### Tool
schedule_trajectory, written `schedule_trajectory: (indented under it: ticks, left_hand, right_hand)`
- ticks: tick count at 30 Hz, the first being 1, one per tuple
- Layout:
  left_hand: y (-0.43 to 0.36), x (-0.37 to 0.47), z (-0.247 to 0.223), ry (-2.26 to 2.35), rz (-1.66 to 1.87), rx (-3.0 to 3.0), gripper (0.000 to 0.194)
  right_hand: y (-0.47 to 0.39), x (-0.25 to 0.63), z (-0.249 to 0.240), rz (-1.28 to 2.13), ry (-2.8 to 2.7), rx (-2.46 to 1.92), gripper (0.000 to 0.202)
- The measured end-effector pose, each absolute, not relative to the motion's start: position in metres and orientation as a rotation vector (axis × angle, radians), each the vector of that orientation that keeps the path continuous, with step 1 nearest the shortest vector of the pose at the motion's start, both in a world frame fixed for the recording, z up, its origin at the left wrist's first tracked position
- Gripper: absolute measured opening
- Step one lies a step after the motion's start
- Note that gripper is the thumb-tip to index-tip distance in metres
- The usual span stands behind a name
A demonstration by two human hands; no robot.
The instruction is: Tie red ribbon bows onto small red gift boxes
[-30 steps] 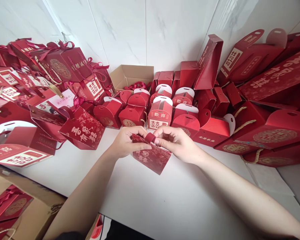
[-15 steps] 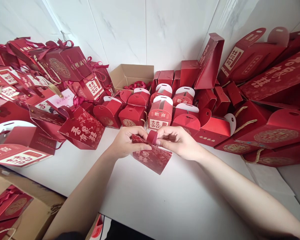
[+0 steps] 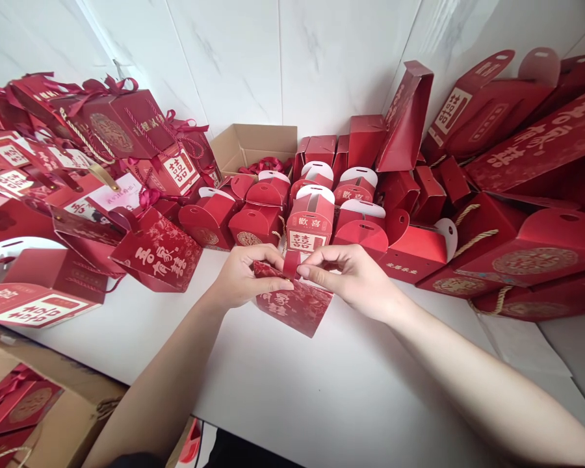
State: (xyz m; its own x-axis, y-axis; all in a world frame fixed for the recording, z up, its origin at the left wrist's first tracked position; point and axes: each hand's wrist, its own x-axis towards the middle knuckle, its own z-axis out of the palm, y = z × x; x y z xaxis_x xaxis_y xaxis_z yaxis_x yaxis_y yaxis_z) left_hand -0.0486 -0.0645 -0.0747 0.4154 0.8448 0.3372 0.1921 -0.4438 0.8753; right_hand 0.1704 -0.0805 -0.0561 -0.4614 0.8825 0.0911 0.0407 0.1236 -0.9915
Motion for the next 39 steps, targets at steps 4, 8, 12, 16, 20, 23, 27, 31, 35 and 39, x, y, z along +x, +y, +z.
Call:
schedule_trajectory:
  ticks: [4, 8, 12, 16, 20, 23, 27, 31, 35, 39]
  left_hand:
    - [-0.0656, -0.0475, -0.0734, 0.893, 1.035, 1.870, 0.023]
    - [-0.0654, -0.0479, -0.0734, 0.893, 1.041, 1.867, 0.023]
    - [-0.0648, -0.0492, -0.0749, 0.889, 1.039, 1.861, 0.023]
    - [-0.0644, -0.0494, -0.0756, 0.866, 1.035, 1.854, 0.022]
    - [-0.0641, -0.0484, -0.0748, 0.872, 1.044, 1.867, 0.022]
    - [-0.0643, -0.0477, -0.0737, 0.870, 1.046, 1.877, 0.023]
    - [-0.0647, -0.0479, -0.0732, 0.876, 1.051, 1.889, 0.024]
    - [-0.0646, -0.0485, -0.0734, 0.869, 1.054, 1.888, 0.023]
    - [-0.0647, -0.0483, -0.0732, 0.870, 1.049, 1.891, 0.021]
    - [-0.0654, -0.0481, -0.0735, 0.887, 1.053, 1.870, 0.021]
  right_hand:
    - [-0.0828, 0.1702, -0.0550, 1.429, -1.629, -0.909, 0.019]
    - [-0.0832, 0.1682, -0.0570, 1.423, -1.579, -0.854, 0.019]
    - [-0.0823, 0.1659, -0.0599, 1.407, -1.553, -0.868, 0.020]
    - [-0.0822, 0.1652, -0.0605, 1.361, -1.562, -0.908, 0.021]
    - [-0.0848, 0.1658, -0.0577, 1.381, -1.567, -0.900, 0.020]
    - [-0.0868, 0.1665, -0.0546, 1.371, -1.570, -0.922, 0.018]
    - [-0.0877, 0.1674, -0.0520, 1.379, -1.560, -0.960, 0.018]
    - [-0.0878, 0.1682, -0.0520, 1.357, -1.557, -1.012, 0.016]
    - [-0.0887, 0.1677, -0.0527, 1.347, -1.563, -1.045, 0.015]
    - [-0.0902, 0.1661, -0.0543, 1.338, -1.568, -0.989, 0.015]
